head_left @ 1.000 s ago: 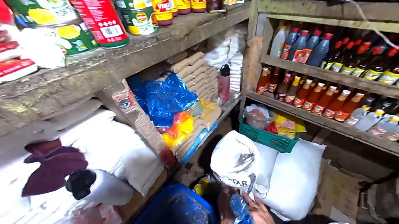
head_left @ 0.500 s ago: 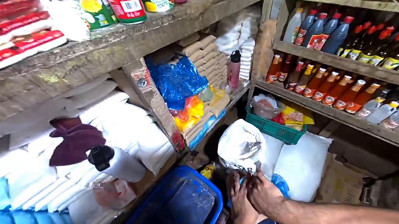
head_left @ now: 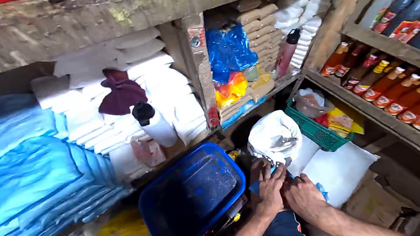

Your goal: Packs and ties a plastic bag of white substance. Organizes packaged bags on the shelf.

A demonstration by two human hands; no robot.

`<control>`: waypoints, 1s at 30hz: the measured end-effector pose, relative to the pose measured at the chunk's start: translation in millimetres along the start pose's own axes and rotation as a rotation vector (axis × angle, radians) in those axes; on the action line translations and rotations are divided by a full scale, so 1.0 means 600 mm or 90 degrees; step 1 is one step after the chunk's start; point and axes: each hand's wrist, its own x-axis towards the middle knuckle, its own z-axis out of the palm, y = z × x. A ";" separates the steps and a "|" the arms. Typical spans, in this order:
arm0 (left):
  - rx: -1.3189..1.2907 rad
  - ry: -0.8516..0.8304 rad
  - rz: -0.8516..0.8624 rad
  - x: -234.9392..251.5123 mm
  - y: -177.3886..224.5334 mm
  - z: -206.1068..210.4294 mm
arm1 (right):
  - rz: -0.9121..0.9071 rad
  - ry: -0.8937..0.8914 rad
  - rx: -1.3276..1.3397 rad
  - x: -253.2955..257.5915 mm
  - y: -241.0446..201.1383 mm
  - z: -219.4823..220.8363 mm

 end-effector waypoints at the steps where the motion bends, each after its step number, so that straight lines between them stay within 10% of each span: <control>1: 0.014 -0.005 0.014 -0.002 0.000 -0.004 | -0.014 0.051 0.020 -0.008 0.009 0.011; 11: 0.085 -0.012 0.042 0.009 -0.036 -0.066 | -0.045 -0.003 0.385 -0.063 0.027 0.007; 23: 0.063 0.089 0.015 0.018 -0.031 -0.136 | -0.119 0.221 0.673 -0.102 0.003 -0.020; 30: -0.449 0.184 0.028 0.038 0.011 -0.175 | -0.130 0.230 1.072 -0.034 0.110 -0.078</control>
